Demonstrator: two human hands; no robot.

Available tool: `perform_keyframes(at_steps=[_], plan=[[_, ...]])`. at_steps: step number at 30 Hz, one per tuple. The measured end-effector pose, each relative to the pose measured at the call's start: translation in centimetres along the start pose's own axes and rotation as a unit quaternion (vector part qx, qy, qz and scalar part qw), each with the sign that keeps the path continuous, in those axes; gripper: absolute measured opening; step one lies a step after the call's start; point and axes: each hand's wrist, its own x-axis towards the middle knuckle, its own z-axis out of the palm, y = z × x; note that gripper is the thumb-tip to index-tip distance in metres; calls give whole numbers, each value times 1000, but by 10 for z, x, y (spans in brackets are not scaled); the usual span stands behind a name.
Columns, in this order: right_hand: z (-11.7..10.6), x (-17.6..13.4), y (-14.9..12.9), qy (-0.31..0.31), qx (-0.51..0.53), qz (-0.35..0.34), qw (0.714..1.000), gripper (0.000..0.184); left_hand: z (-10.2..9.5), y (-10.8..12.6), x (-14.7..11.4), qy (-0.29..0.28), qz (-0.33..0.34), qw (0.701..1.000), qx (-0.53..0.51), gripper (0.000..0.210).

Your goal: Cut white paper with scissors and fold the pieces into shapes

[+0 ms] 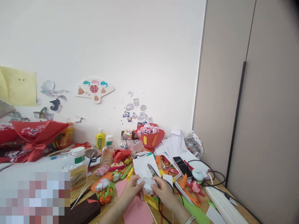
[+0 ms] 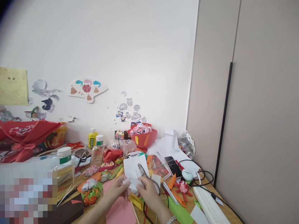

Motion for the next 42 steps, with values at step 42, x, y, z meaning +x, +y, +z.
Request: perform_keyframes(at_steps=[42], plan=[[-3,1,-1,-8,144,45,989,45,3,18,-13,-25,-38,982,-182,41]])
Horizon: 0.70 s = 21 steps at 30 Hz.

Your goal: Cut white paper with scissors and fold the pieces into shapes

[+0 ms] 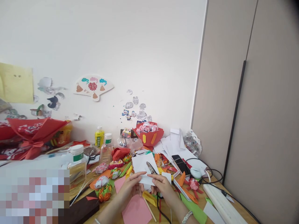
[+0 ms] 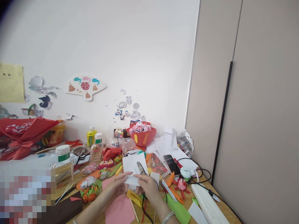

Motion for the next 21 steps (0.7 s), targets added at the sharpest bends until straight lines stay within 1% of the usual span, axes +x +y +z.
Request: perform_keyframes(at_steps=[3,6,10,13,16,21], plan=[[2,-1,-1,-1,29,6,1000,46,2,0,-1,2,18,1000,-22,41],[2,-2,-2,7,46,1,999,45,3,0,-2,1,21,999,-34,38],[1,-1,-2,12,23,-11,1000,41,3,0,-2,-2,4,1000,-29,37],[1,-1,-1,17,-17,-11,1000,40,3,0,-1,5,-2,1000,-4,41],[1,0,0,14,-61,-15,998,38,3,-2,0,13,-9,999,42,42],[3,-4,-2,-14,-97,-28,995,38,-1,-9,6,35,-7,994,106,41]])
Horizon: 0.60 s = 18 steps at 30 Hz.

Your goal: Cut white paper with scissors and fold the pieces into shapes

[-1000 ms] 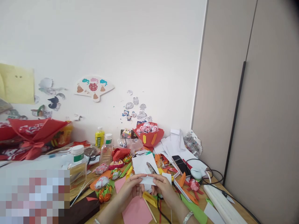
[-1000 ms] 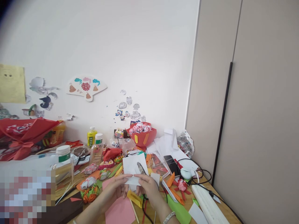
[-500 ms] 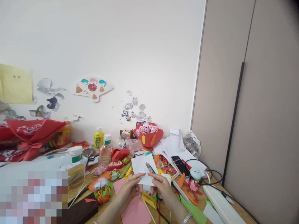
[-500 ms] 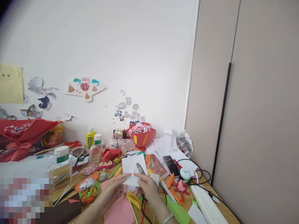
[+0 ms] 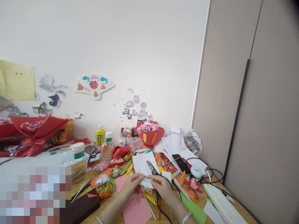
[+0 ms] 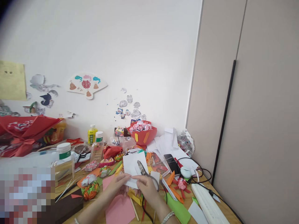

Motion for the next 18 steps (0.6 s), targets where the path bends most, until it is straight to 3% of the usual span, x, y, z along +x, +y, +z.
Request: perform_keyframes(at_steps=[7,18], plan=[[2,-5,-6,-21,-24,18,999,45,-2,-6,7,-2,-13,996,84,33],[1,-1,7,-25,-72,32,997,31,2,-7,5,3,13,989,148,28]])
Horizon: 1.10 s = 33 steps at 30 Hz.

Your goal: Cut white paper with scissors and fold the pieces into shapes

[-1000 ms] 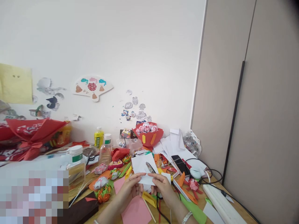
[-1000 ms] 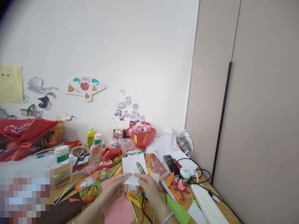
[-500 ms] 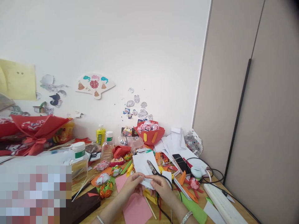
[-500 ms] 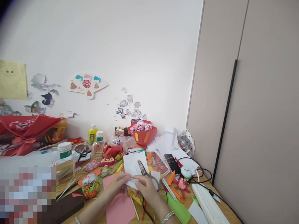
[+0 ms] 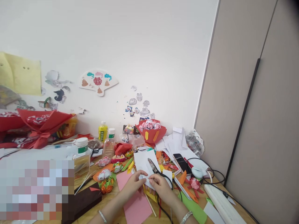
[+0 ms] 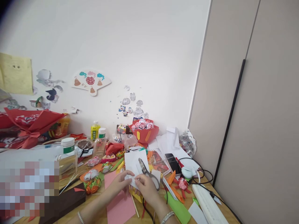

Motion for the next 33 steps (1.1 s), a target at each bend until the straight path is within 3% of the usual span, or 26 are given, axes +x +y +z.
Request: perform_keyframes(at_steps=[4,16,33], plan=[[0,0,0,-1,0,-7,1000,29,1,2,-2,-12,6,1000,-6,24],[0,1,3,33,-14,-14,999,30,2,-3,-2,-13,30,999,8,43],[-2,-2,-2,37,-62,-20,997,20,-1,-9,2,-10,51,998,22,45]])
